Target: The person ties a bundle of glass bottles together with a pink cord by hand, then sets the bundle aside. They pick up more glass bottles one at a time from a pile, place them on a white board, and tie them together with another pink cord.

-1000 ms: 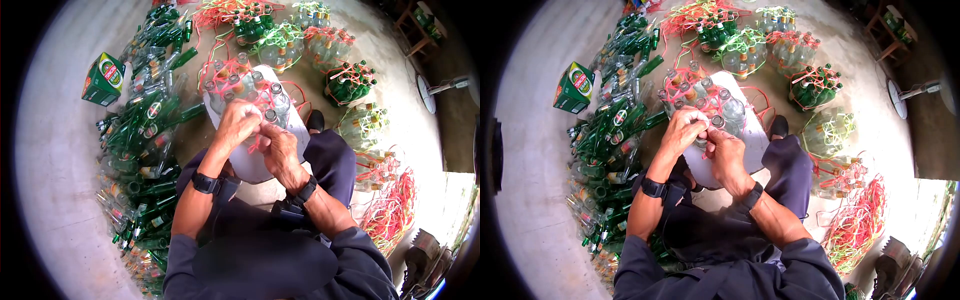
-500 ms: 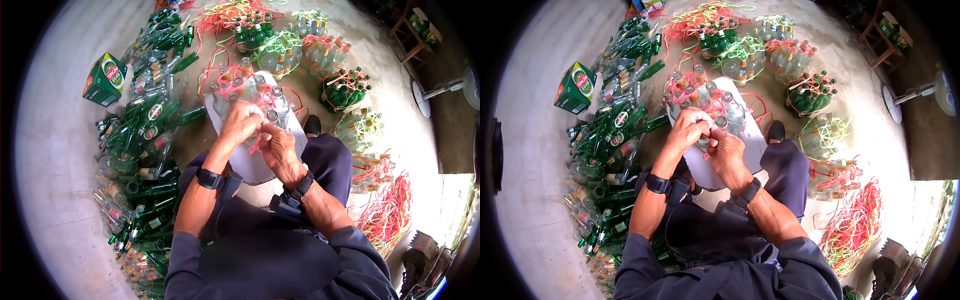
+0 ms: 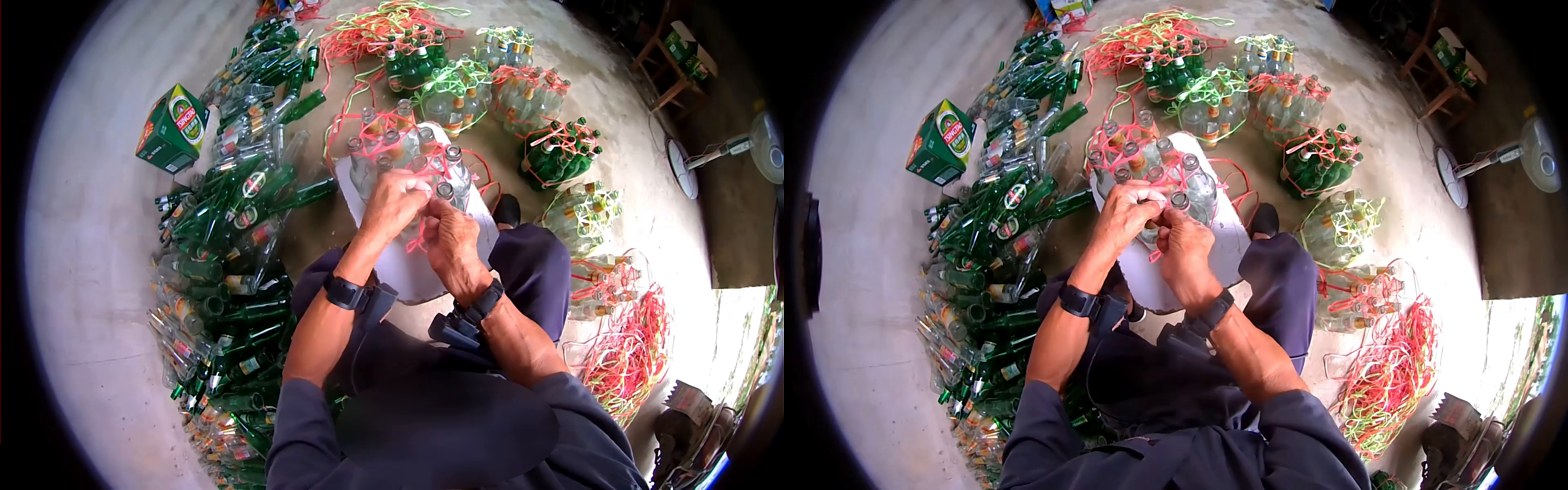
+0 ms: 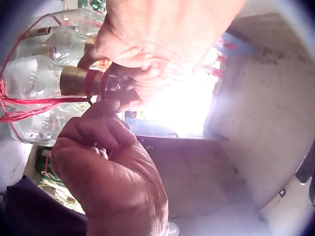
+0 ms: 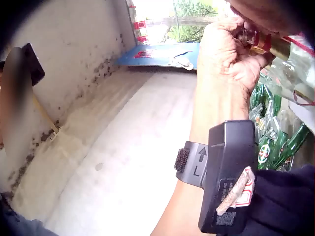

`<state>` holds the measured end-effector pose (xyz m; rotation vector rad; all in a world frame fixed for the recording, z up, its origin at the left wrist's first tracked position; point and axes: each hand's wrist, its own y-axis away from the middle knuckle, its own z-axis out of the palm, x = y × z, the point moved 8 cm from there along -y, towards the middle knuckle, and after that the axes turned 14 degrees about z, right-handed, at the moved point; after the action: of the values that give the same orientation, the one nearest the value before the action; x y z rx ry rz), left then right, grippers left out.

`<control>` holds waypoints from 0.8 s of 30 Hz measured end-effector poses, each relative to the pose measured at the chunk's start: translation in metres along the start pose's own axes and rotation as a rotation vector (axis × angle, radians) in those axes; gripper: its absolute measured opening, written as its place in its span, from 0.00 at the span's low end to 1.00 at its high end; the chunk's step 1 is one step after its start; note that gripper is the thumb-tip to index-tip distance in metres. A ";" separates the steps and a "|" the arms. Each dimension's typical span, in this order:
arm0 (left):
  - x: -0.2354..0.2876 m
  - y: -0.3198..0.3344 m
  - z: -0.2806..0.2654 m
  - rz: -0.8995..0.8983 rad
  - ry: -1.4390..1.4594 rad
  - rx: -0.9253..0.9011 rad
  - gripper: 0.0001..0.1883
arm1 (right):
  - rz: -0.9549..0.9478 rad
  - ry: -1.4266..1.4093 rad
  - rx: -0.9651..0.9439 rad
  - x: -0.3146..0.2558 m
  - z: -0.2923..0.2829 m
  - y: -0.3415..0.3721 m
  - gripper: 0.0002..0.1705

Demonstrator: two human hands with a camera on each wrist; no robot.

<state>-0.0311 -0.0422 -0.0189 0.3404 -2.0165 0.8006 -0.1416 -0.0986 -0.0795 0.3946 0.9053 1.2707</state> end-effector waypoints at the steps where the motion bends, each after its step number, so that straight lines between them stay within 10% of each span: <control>1: 0.000 0.000 0.000 0.011 -0.011 0.005 0.11 | -0.018 0.019 0.024 -0.001 0.001 0.002 0.06; 24: 0.011 -0.003 -0.006 -0.074 -0.104 -0.041 0.10 | 0.339 -0.126 -0.232 0.005 -0.001 -0.011 0.02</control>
<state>-0.0319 -0.0395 -0.0067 0.4391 -2.1015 0.7074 -0.1351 -0.0975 -0.0896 0.4506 0.5907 1.6236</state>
